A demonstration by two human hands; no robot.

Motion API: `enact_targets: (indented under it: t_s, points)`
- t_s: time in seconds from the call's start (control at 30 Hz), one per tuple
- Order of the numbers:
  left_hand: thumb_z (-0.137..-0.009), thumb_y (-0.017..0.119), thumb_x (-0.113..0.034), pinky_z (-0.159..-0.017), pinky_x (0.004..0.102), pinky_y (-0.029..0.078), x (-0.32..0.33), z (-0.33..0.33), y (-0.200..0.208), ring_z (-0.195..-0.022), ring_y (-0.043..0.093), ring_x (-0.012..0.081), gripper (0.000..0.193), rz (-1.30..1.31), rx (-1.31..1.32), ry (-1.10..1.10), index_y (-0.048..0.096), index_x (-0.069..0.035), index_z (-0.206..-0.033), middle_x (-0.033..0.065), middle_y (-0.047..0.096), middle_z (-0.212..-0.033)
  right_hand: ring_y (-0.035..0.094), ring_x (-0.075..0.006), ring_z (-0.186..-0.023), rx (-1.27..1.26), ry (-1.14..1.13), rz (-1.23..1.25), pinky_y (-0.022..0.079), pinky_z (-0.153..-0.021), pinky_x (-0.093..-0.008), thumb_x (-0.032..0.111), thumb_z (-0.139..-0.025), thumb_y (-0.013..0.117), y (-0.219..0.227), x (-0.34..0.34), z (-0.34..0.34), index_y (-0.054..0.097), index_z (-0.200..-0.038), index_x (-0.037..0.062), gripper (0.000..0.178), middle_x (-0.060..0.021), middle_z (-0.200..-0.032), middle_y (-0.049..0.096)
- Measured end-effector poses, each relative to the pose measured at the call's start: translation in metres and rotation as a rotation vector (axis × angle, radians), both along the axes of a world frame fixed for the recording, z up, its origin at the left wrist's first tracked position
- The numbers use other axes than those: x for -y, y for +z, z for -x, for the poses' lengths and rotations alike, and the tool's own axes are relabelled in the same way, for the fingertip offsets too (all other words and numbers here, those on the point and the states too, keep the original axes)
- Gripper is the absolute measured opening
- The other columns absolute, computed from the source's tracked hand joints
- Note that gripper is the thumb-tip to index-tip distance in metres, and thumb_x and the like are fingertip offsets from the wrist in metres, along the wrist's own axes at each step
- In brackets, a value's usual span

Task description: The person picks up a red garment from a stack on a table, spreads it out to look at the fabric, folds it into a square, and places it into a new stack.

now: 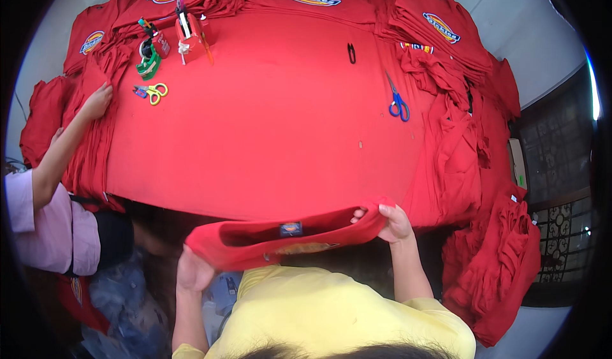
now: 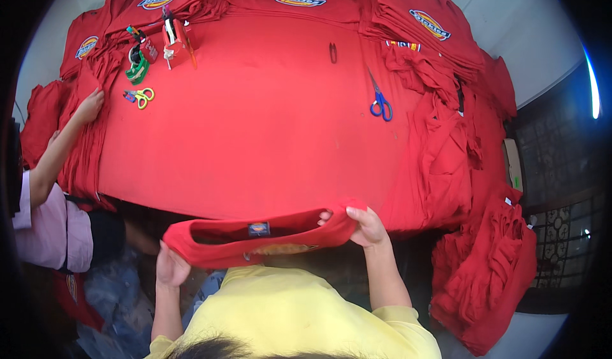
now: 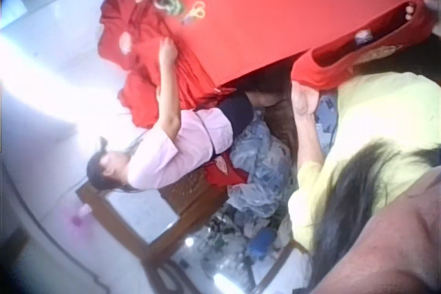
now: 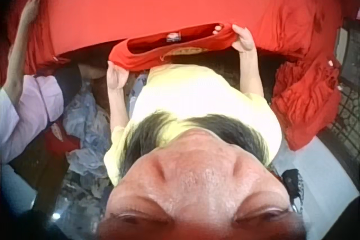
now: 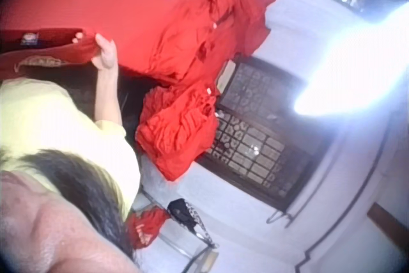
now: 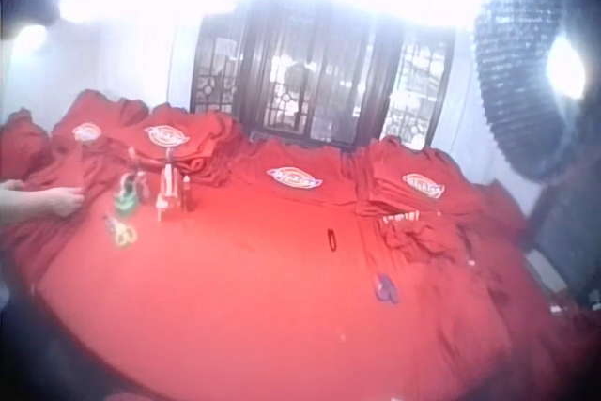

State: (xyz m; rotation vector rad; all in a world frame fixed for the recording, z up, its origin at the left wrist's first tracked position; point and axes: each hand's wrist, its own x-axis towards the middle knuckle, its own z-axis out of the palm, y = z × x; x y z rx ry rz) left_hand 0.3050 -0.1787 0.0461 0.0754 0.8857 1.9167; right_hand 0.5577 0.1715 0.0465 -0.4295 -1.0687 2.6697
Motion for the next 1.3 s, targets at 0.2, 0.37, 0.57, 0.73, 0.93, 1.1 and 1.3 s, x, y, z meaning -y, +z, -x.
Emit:
enact_targets:
  t_s: [0.2,0.37,0.57,0.73,0.93,1.1,1.3]
  points:
    - [-0.085,0.066,-0.016,-0.099,0.0450,0.041,-0.007,0.042,-0.003,-0.112,0.057,0.0275,0.043,-0.095,-0.051,-0.026,0.053,0.003,-0.121,0.0144,0.060,-0.119,0.064,-0.0289,-0.096,0.086,-0.095,0.124,0.050,-0.087,-0.0416,0.010,-0.090,0.053,0.001,-0.022,-0.003,0.059,-0.108,-0.0049,0.024,-0.0186,-0.100,0.066]
    - [-0.080,0.074,-0.028,-0.080,0.0424,0.053,-0.018,0.120,0.078,-0.090,0.067,0.0278,0.041,-0.227,-0.599,0.164,0.062,0.006,-0.099,0.0166,0.067,-0.098,0.062,-0.0487,-0.092,-0.420,-0.093,-0.259,0.049,-0.083,-0.0561,0.018,-0.075,0.066,0.080,-0.056,0.025,0.055,-0.105,-0.0203,0.050,-0.0360,-0.101,0.060]
    - [-0.096,0.048,-0.021,-0.094,0.0450,0.049,-0.155,0.214,0.107,-0.108,0.059,0.0318,0.042,-0.160,-0.627,0.157,0.047,0.010,-0.125,0.0252,0.057,-0.118,0.032,-0.0421,-0.133,-0.721,0.152,-0.080,0.030,-0.107,-0.0524,0.069,-0.083,0.046,0.068,-0.147,0.151,0.017,-0.144,-0.0053,0.101,-0.0264,-0.148,0.024]
    - [-0.095,0.050,-0.015,-0.102,0.0353,0.043,-0.235,0.304,-0.009,-0.119,0.052,0.0238,0.039,0.065,-0.282,-0.010,0.044,0.008,-0.126,0.0171,0.053,-0.128,0.035,-0.0348,-0.133,-0.147,-0.166,-0.041,0.029,-0.110,-0.0476,0.059,-0.092,0.038,-0.030,-0.173,0.245,0.025,-0.142,-0.0048,0.082,-0.0218,-0.145,0.033]
    - [-0.092,0.053,-0.017,-0.097,0.0394,0.047,-0.248,0.305,-0.013,-0.112,0.057,0.0271,0.035,0.168,0.095,-0.280,0.050,0.005,-0.119,0.0163,0.058,-0.120,0.038,-0.0322,-0.132,-0.020,-0.090,0.073,0.030,-0.110,-0.0439,0.049,-0.098,0.033,-0.032,-0.173,0.254,0.032,-0.138,-0.0061,0.068,-0.0200,-0.142,0.038]
    - [-0.089,0.053,-0.018,-0.090,0.0435,0.052,-0.285,0.374,-0.014,-0.101,0.063,0.0302,0.033,0.014,0.233,-0.301,0.055,0.004,-0.113,0.0174,0.063,-0.110,0.041,-0.0391,-0.128,0.002,-0.185,0.165,0.032,-0.109,-0.0452,0.046,-0.098,0.033,-0.018,-0.226,0.288,0.032,-0.132,-0.0174,0.072,-0.0305,-0.137,0.039]
    - [-0.091,0.048,-0.021,-0.090,0.0444,0.051,-0.298,0.398,-0.040,-0.102,0.063,0.0304,0.034,0.106,0.221,-0.225,0.054,0.004,-0.115,0.0176,0.063,-0.112,0.047,-0.0395,-0.122,0.165,-0.319,0.288,0.038,-0.104,-0.0461,0.034,-0.098,0.033,-0.028,-0.254,0.298,0.037,-0.129,-0.0176,0.061,-0.0323,-0.129,0.046]
